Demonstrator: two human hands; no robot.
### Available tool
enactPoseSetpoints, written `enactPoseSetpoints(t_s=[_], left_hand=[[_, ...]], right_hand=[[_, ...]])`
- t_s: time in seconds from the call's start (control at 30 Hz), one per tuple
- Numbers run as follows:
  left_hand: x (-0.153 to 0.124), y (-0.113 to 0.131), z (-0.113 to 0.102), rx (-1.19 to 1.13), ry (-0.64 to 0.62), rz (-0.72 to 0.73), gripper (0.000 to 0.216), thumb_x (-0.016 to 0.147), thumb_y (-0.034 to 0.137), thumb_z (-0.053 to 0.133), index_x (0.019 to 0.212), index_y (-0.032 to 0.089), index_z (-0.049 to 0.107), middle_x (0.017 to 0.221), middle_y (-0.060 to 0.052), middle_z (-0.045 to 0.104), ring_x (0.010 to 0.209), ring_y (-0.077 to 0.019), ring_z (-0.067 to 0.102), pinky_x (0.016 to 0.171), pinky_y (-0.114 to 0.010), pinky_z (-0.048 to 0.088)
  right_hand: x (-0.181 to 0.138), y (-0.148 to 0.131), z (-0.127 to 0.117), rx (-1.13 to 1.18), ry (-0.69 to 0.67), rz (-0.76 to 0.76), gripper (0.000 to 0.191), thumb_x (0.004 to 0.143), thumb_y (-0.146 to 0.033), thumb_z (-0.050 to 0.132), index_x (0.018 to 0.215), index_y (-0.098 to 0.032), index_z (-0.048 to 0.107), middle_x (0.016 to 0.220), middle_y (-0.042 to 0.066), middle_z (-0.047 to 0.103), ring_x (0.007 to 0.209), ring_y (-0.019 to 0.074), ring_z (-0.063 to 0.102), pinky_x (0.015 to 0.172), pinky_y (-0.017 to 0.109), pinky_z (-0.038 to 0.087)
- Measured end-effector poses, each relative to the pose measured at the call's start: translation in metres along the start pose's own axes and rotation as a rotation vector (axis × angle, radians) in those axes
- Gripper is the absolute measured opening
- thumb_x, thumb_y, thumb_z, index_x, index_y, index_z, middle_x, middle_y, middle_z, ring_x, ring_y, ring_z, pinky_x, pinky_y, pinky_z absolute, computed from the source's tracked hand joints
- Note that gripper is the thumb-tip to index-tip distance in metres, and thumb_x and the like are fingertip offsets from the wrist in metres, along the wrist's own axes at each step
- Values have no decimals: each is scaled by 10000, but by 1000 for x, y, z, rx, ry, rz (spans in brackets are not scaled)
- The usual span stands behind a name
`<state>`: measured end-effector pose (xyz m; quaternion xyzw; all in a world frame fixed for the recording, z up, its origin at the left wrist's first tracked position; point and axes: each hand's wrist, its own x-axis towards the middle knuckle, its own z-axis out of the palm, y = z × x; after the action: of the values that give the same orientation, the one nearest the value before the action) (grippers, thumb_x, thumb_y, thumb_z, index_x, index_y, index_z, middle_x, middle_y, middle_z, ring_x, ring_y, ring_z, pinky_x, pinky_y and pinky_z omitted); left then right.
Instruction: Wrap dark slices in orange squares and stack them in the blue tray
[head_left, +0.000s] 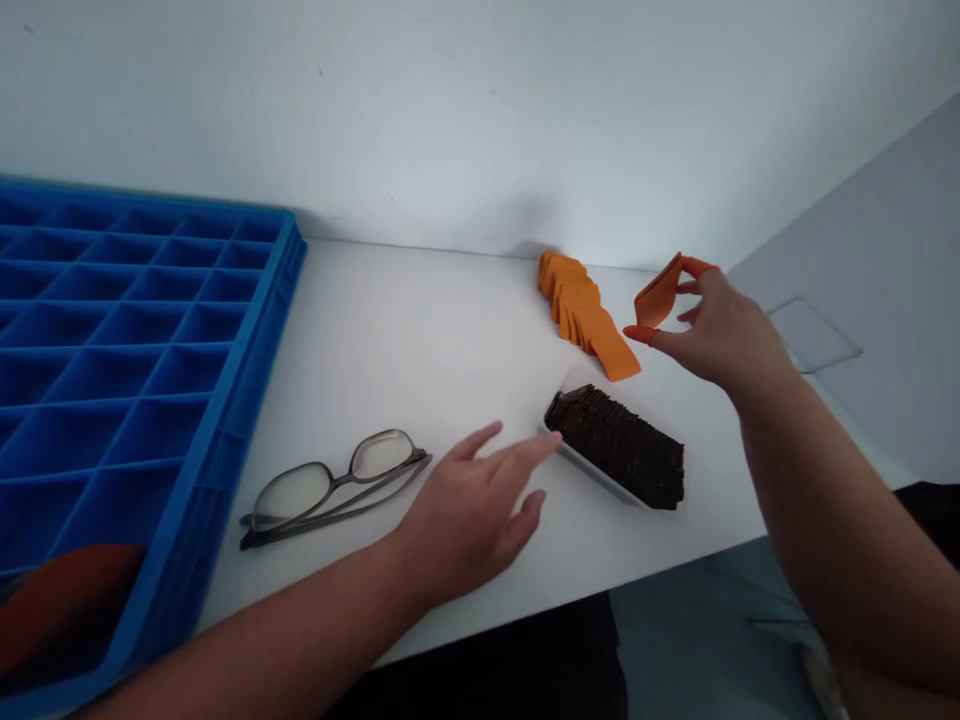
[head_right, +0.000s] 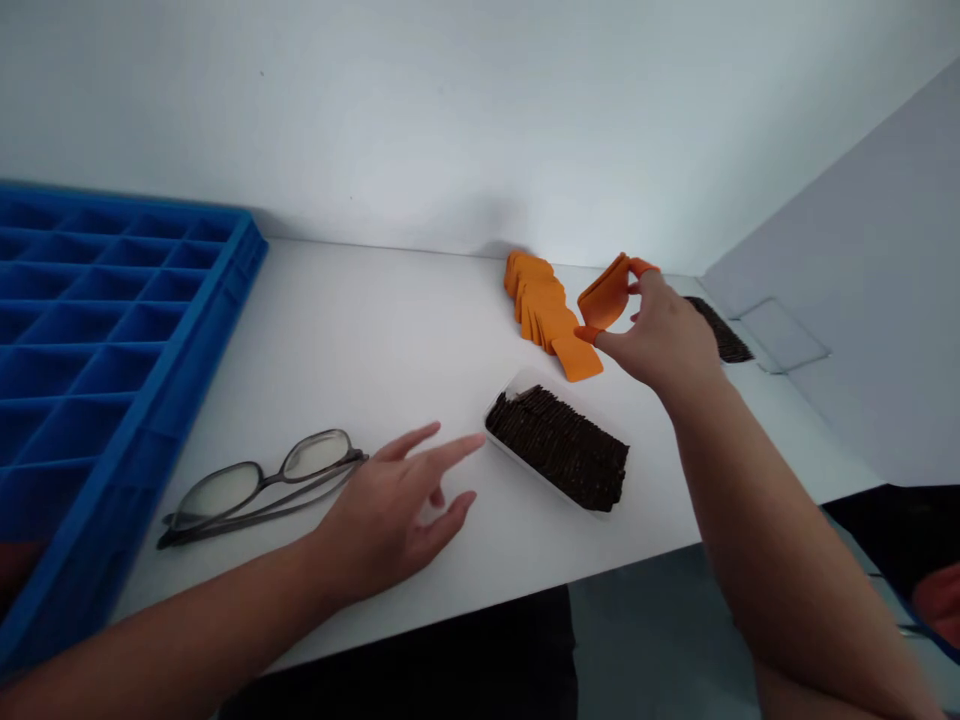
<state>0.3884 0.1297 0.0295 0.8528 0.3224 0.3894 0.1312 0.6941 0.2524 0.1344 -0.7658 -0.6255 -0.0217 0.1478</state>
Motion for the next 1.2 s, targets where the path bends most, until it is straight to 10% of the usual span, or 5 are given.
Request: enactPoseSetpoints(t_s=[0.3,0.77,1.2], left_hand=[[-14,28,7,108,40,268,398,923,164,635,1321,142,648,1227,-54,801,658,-127,703,889,-395,606],[-13,12,10,287,-186,92,426,1030,284,518,1439,168,541,1555,-140,594,1273,-223,701,1129,-475,403],[-6,10,3,220,-134,31,568,1020,329,557,1537,131,430,1626,-197,498,1335,-269,662,1098,-474,517]], right_hand=[[6,13,16,-77,-64,196,956,657,-762,745,1368,-186,468,1401,201,637,1212,440,650,1011,639,519],[-2,16,26,-39,-59,195,1023,666,-757,743,1425,-171,388,1395,264,607,1266,505,606,1037,683,481],[-39,-5,5,343,107,-88,928,687,-694,790,1435,-301,405,1570,119,489,1313,345,611,1044,549,569]])
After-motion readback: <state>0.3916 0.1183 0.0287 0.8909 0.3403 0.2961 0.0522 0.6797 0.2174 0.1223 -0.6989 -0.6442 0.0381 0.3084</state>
